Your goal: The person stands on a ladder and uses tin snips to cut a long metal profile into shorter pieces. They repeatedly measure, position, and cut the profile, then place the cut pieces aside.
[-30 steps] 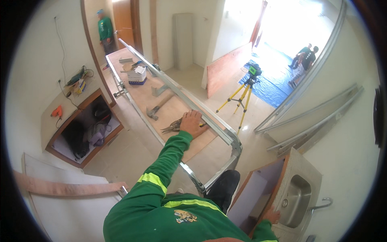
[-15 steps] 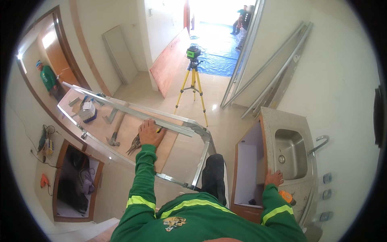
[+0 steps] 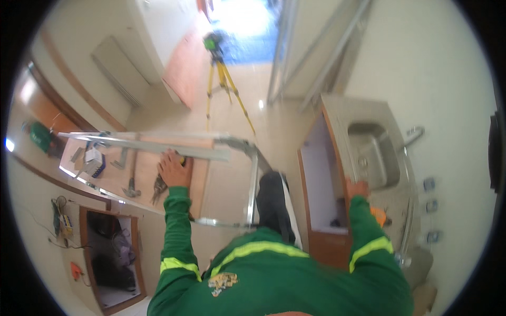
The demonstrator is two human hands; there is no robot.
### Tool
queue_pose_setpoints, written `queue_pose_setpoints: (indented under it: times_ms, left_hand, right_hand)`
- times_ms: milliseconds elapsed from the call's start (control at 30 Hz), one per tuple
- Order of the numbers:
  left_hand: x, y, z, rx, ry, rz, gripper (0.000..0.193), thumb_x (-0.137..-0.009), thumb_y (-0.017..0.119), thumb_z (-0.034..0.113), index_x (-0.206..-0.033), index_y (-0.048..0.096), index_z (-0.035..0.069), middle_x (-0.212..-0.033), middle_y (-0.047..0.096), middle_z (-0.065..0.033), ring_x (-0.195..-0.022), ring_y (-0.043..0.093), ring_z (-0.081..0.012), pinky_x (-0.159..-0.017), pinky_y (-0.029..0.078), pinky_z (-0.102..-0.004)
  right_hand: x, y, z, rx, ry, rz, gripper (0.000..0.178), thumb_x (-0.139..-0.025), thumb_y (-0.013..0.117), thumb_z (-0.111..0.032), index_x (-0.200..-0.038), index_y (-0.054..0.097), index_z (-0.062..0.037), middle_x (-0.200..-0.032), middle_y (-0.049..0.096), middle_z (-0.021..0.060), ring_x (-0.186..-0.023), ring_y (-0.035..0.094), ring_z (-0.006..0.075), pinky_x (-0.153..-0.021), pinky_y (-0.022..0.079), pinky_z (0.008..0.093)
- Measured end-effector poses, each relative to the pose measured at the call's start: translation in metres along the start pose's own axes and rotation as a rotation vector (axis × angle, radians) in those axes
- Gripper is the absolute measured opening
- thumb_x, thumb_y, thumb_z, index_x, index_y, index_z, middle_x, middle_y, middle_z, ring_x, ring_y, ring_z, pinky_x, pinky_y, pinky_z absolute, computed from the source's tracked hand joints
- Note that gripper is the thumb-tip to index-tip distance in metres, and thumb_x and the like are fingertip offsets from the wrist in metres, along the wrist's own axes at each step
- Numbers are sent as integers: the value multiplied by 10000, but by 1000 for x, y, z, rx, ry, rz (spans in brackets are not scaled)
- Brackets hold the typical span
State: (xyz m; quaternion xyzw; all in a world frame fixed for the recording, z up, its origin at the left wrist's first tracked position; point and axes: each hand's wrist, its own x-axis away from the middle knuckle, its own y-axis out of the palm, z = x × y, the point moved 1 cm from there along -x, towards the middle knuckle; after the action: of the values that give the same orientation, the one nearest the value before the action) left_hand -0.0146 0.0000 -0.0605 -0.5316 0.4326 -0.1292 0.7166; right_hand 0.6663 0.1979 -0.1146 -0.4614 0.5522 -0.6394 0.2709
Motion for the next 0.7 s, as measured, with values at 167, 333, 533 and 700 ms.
queue_pose_setpoints:
  times_ms: [167, 333, 533, 700]
  left_hand:
    - [34, -41, 11, 106, 100, -54, 848, -982, 700, 564, -1592, 456, 28, -1640, 467, -248, -1556, 382, -447, -1284, 250, -599]
    - [41, -50, 30, 272, 189, -203, 825, -997, 727, 507, -1607, 430, 37, -1668, 389, -237, -1581, 319, -432, -1294, 216, -587]
    - [49, -68, 22, 205, 178, -401, 685, -1018, 708, 443, -1556, 511, 69, -1636, 396, -246, -1560, 316, -474, -1274, 228, -612]
    - [38, -70, 24, 192, 150, -456, 605, -1010, 701, 449, -1492, 576, 106, -1586, 428, -237, -1549, 327, -461, -1261, 237, -638]
  right_hand:
    - [-23, -6, 0, 102, -170, -4, 1043, -975, 467, -864, -1332, 659, 97, -1384, 665, 346, -1304, 656, 476, -1106, 493, 590]
    - [-35, 28, 22, -69, -169, 150, 971, -1001, 531, -790, -1450, 554, 70, -1453, 623, 300, -1368, 598, 460, -1147, 388, 653]
    - [-53, 43, 43, -47, -365, 137, 1018, -973, 681, -691, -1581, 433, 88, -1599, 505, 313, -1486, 491, 467, -1205, 357, 622]
    - [-64, 60, 89, -12, -382, 140, 1114, -956, 676, -740, -1585, 404, 139, -1604, 468, 367, -1472, 488, 515, -1224, 393, 585]
